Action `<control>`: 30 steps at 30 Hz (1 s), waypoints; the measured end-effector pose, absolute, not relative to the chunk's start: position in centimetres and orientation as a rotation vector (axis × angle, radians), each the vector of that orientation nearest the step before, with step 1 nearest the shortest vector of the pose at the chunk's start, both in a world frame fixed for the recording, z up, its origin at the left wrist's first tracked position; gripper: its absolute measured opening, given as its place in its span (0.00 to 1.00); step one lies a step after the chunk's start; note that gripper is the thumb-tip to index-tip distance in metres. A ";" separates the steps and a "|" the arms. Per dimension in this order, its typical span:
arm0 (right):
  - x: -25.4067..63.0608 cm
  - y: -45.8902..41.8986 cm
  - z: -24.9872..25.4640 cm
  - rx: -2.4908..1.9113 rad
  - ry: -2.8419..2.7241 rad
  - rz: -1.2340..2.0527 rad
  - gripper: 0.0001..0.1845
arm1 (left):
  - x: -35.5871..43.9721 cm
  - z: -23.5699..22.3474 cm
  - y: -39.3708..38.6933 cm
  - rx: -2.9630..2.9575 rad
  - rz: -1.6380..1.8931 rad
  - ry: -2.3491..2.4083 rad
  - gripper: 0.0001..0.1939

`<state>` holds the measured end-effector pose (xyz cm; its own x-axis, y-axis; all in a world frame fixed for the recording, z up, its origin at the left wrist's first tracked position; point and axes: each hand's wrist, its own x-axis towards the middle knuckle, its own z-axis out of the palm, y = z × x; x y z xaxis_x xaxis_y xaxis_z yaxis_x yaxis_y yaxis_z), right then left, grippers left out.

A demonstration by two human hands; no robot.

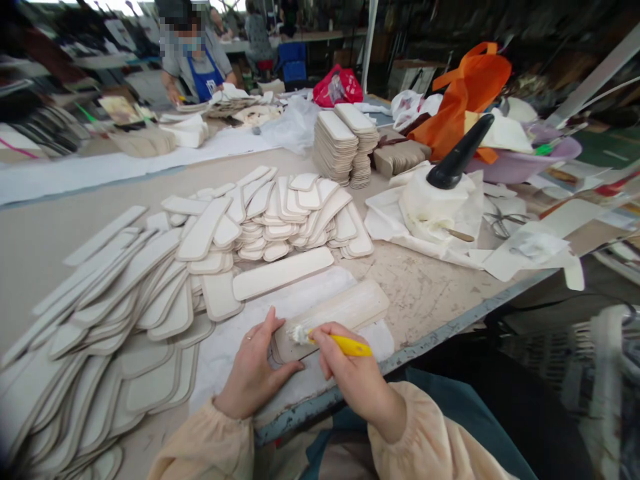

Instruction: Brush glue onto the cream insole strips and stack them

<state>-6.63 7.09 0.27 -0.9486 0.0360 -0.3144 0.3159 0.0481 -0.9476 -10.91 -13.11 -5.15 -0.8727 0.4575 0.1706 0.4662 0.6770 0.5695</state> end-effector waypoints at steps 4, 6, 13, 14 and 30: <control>-7.4 6.1 -0.7 0.336 2.134 -1.991 0.19 | -10.9 -5.3 -13.2 -0.785 -0.964 -2.868 0.57; -8.1 7.9 -1.2 0.461 2.251 -1.959 0.19 | -10.9 -5.4 -13.2 -0.770 -0.953 -2.888 0.57; -9.1 16.0 -0.7 0.844 2.639 -1.784 0.19 | -11.1 -5.5 -13.1 -0.772 -0.900 -2.882 0.55; -8.9 16.3 -0.6 0.819 2.725 -1.750 0.19 | -11.1 -5.5 -13.1 -0.774 -0.894 -2.878 0.55; -5.4 11.1 0.8 -0.185 3.260 -0.884 0.13 | -11.2 -6.6 -13.6 -0.826 -0.812 -2.824 0.52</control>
